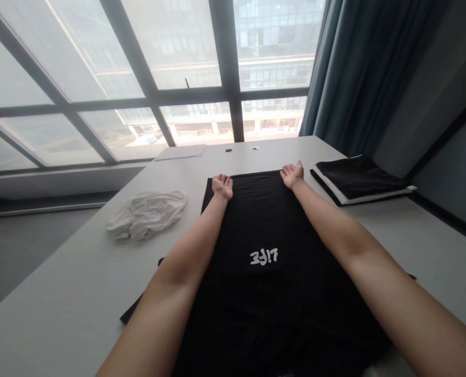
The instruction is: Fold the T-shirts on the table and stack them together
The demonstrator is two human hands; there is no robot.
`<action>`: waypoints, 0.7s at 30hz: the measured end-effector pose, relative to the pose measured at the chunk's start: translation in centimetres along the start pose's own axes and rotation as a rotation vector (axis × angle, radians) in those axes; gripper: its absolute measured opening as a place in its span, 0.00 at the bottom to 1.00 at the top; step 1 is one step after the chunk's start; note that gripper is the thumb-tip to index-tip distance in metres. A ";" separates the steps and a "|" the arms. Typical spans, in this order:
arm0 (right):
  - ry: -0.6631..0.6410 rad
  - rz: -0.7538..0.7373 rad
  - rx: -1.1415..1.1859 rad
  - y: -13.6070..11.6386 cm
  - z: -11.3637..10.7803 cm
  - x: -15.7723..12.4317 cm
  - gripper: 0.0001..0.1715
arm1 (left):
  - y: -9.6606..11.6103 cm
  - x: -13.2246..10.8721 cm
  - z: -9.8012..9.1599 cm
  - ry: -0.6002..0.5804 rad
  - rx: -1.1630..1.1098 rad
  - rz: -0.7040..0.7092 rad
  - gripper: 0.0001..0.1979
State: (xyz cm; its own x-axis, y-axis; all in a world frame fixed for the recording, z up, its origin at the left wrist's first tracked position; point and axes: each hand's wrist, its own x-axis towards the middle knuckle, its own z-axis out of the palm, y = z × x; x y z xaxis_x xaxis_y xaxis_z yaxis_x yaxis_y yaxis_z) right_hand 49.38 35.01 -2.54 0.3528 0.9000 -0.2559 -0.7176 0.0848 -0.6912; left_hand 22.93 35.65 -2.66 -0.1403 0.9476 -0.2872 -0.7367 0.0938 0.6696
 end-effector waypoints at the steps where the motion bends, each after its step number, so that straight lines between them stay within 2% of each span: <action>1: -0.045 0.026 0.000 1.3 1.0 -0.4 0.30 | -1.5 -0.1 1.0 -0.044 -0.006 -0.027 0.21; 4: -0.219 0.154 -0.020 5.5 3.5 -1.4 0.29 | -6.1 -0.3 3.9 -0.129 -0.011 -0.117 0.21; 6: -0.255 0.215 -0.012 6.7 3.7 -1.3 0.29 | -7.2 0.1 4.8 -0.128 -0.006 -0.154 0.22; 8: -0.185 0.205 0.011 5.8 2.5 -0.4 0.28 | -6.1 0.9 4.3 -0.103 0.004 -0.165 0.23; 11: -0.013 0.096 0.038 1.9 -0.6 1.6 0.32 | -1.5 2.2 1.7 -0.041 0.019 -0.109 0.25; 14: 0.043 0.023 0.059 -1.4 -2.5 2.4 0.36 | 3.1 2.6 -1.0 0.019 0.038 0.008 0.26; 17: 0.014 -0.003 0.067 -1.5 -1.6 1.3 0.33 | 4.5 1.7 -1.6 0.010 0.082 0.074 0.27; 21: -0.153 0.057 0.008 1.0 2.7 -2.4 0.27 | 3.0 -1.2 1.1 -0.103 0.218 0.080 0.23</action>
State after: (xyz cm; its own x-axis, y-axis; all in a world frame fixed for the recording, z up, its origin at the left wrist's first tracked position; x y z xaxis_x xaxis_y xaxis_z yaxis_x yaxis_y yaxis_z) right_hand 46.21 34.03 -0.81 0.2156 0.9582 -0.1882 -0.7387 0.0340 -0.6732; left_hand 21.58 35.12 0.48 -0.1162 0.9797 -0.1632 -0.5640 0.0701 0.8228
